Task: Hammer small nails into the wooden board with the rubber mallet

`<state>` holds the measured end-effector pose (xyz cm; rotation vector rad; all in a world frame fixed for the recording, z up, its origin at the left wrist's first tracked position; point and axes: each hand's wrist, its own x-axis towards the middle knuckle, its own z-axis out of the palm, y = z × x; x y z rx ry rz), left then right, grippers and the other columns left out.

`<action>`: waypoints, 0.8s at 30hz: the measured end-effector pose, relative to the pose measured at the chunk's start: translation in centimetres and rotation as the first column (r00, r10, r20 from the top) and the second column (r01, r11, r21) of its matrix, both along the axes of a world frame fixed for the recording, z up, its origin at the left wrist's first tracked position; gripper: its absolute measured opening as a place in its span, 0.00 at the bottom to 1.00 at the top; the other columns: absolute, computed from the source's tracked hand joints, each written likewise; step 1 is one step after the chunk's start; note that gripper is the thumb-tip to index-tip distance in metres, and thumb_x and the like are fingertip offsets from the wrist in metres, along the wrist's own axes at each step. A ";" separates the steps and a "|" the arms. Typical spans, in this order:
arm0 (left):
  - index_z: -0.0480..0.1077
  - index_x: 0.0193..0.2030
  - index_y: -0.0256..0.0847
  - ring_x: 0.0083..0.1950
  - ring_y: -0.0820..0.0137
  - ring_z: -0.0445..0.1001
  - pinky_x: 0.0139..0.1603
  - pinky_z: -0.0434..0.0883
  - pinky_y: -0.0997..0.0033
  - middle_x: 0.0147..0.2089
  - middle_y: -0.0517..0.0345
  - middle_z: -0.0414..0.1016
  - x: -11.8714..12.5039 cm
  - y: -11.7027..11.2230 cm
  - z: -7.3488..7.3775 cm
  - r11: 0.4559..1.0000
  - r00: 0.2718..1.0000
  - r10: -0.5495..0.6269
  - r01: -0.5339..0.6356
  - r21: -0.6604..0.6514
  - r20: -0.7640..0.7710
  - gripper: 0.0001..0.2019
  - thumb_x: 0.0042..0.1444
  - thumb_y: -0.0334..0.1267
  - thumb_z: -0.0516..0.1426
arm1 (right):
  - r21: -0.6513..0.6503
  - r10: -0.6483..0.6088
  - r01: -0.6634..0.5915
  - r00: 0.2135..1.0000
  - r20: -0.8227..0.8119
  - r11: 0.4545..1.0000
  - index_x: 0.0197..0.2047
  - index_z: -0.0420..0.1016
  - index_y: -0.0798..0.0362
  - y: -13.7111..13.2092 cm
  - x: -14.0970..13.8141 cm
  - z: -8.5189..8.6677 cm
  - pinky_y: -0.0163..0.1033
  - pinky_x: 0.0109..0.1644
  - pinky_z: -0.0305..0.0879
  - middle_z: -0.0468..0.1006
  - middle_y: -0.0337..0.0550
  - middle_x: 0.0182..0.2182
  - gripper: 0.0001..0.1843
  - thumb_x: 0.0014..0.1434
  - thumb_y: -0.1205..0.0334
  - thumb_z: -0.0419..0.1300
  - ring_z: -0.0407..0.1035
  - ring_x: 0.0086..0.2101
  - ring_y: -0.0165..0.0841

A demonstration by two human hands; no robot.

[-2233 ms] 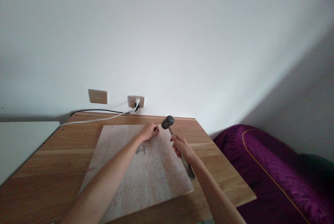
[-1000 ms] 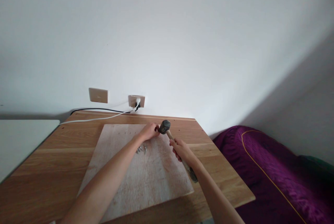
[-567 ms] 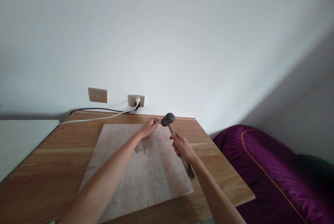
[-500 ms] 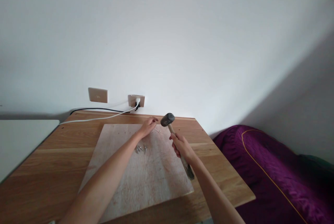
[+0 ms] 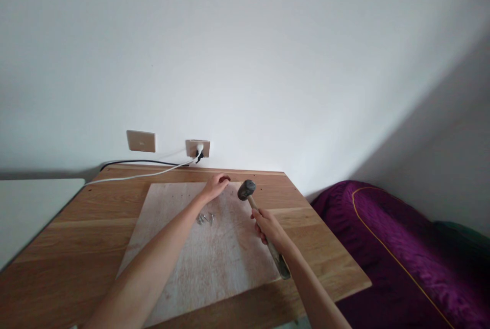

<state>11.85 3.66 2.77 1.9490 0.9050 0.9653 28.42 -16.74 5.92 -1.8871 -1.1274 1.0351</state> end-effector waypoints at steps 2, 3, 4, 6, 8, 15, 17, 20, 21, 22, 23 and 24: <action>0.77 0.38 0.38 0.37 0.67 0.76 0.40 0.70 0.71 0.36 0.56 0.81 0.0 -0.2 0.5 0.999 0.999 -0.030 0.031 0.039 -0.039 0.12 0.55 0.35 0.53 | -0.007 -0.004 0.004 1.000 0.023 1.000 0.36 0.67 0.50 0.1 -0.2 -0.4 0.29 0.14 0.48 0.61 0.26 0.16 0.17 0.65 0.44 0.53 0.54 0.11 0.24; 0.77 0.37 0.38 0.36 0.67 0.75 0.40 0.69 0.71 0.35 0.56 0.80 -0.1 -0.3 0.9 0.996 0.995 -0.057 0.062 0.071 -0.076 0.11 0.55 0.35 0.53 | -0.005 -0.006 0.007 0.999 0.034 1.000 0.35 0.67 0.50 0.2 -0.3 -0.5 0.29 0.14 0.48 0.61 0.26 0.15 0.17 0.65 0.45 0.53 0.54 0.11 0.24; 0.77 0.36 0.38 0.35 0.67 0.75 0.39 0.68 0.71 0.34 0.56 0.80 -0.4 -0.4 1.3 0.989 0.988 -0.094 0.107 0.105 -0.126 0.11 0.55 0.35 0.53 | 0.000 -0.010 0.009 0.999 0.045 1.000 0.34 0.67 0.50 0.3 -0.3 -0.6 0.29 0.14 0.48 0.61 0.26 0.15 0.16 0.65 0.46 0.54 0.54 0.11 0.24; 0.77 0.33 0.38 0.34 0.68 0.74 0.37 0.67 0.72 0.31 0.57 0.79 -1.3 -0.7 2.2 0.960 0.953 -0.182 0.226 0.165 -0.243 0.09 0.53 0.34 0.54 | 0.016 -0.014 0.013 0.998 0.064 1.000 0.32 0.67 0.50 0.4 -0.4 -0.7 0.29 0.14 0.48 0.61 0.27 0.15 0.16 0.65 0.47 0.55 0.55 0.11 0.24; 0.77 0.31 0.40 0.32 0.68 0.73 0.36 0.65 0.73 0.29 0.59 0.78 -2.7 -1.2 3.2 0.913 0.893 -0.280 0.361 0.190 -0.351 0.07 0.50 0.32 0.56 | 0.029 -0.016 0.013 0.997 0.077 0.999 0.31 0.66 0.50 0.4 -0.4 -0.8 0.29 0.14 0.48 0.61 0.27 0.14 0.16 0.65 0.49 0.55 0.55 0.11 0.24; 0.78 0.28 0.46 0.29 0.67 0.70 0.33 0.65 0.70 0.28 0.61 0.76 -7.3 -3.6 5.3 0.799 0.650 -0.435 0.597 0.064 -0.623 0.11 0.39 0.26 0.61 | 0.059 -0.015 0.012 0.998 0.057 0.998 0.34 0.66 0.50 0.1 -0.4 -1.3 0.29 0.15 0.48 0.61 0.26 0.15 0.16 0.67 0.47 0.51 0.55 0.11 0.24; 0.78 0.29 0.46 0.31 0.66 0.71 0.34 0.67 0.70 0.30 0.60 0.77 -7.6 -4.1 5.3 0.798 0.630 -0.427 0.600 0.057 -0.649 0.12 0.38 0.26 0.63 | 0.063 -0.018 0.014 0.998 0.055 0.998 0.35 0.66 0.50 0.1 -0.4 -1.4 0.29 0.15 0.49 0.61 0.26 0.16 0.17 0.67 0.46 0.50 0.55 0.11 0.24; 0.78 0.30 0.45 0.32 0.66 0.72 0.35 0.68 0.70 0.31 0.60 0.77 -7.3 -4.5 5.2 0.808 0.608 -0.399 0.587 0.050 -0.686 0.11 0.39 0.25 0.63 | 0.064 -0.021 0.016 0.998 0.065 0.998 0.36 0.66 0.50 0.0 -0.5 -1.3 0.29 0.15 0.49 0.61 0.26 0.16 0.18 0.67 0.45 0.50 0.55 0.12 0.24; 0.78 0.31 0.44 0.31 0.67 0.73 0.35 0.68 0.71 0.30 0.61 0.77 -7.1 -4.5 5.2 0.813 0.597 -0.395 0.582 0.037 -0.698 0.11 0.40 0.25 0.63 | 0.064 -0.020 0.016 0.997 0.071 0.998 0.36 0.66 0.50 0.0 -0.5 -1.3 0.29 0.16 0.49 0.60 0.26 0.16 0.17 0.67 0.45 0.50 0.55 0.12 0.24; 0.78 0.31 0.44 0.31 0.68 0.73 0.34 0.68 0.71 0.30 0.61 0.77 -7.0 -4.6 5.3 0.814 0.583 -0.396 0.580 0.022 -0.710 0.11 0.41 0.25 0.63 | 0.064 -0.019 0.014 0.997 0.080 0.998 0.36 0.66 0.50 -0.1 -0.5 -1.2 0.29 0.16 0.50 0.60 0.26 0.16 0.17 0.67 0.46 0.49 0.55 0.12 0.24; 0.78 0.32 0.43 0.31 0.68 0.73 0.33 0.68 0.72 0.30 0.61 0.78 -6.8 -4.6 5.3 0.813 0.569 -0.401 0.583 0.009 -0.718 0.11 0.41 0.25 0.63 | 0.062 -0.017 0.012 0.996 0.088 0.998 0.36 0.66 0.50 -0.1 -0.6 -1.2 0.29 0.17 0.50 0.60 0.26 0.16 0.17 0.67 0.46 0.49 0.55 0.12 0.24; 0.78 0.34 0.43 0.31 0.68 0.73 0.33 0.67 0.72 0.30 0.61 0.78 -6.7 -4.5 5.4 0.810 0.560 -0.408 0.587 -0.003 -0.721 0.12 0.41 0.25 0.63 | 0.062 -0.014 0.008 0.995 0.098 0.998 0.36 0.67 0.50 -0.1 -0.6 -1.1 0.29 0.17 0.50 0.61 0.27 0.16 0.17 0.68 0.47 0.49 0.56 0.13 0.24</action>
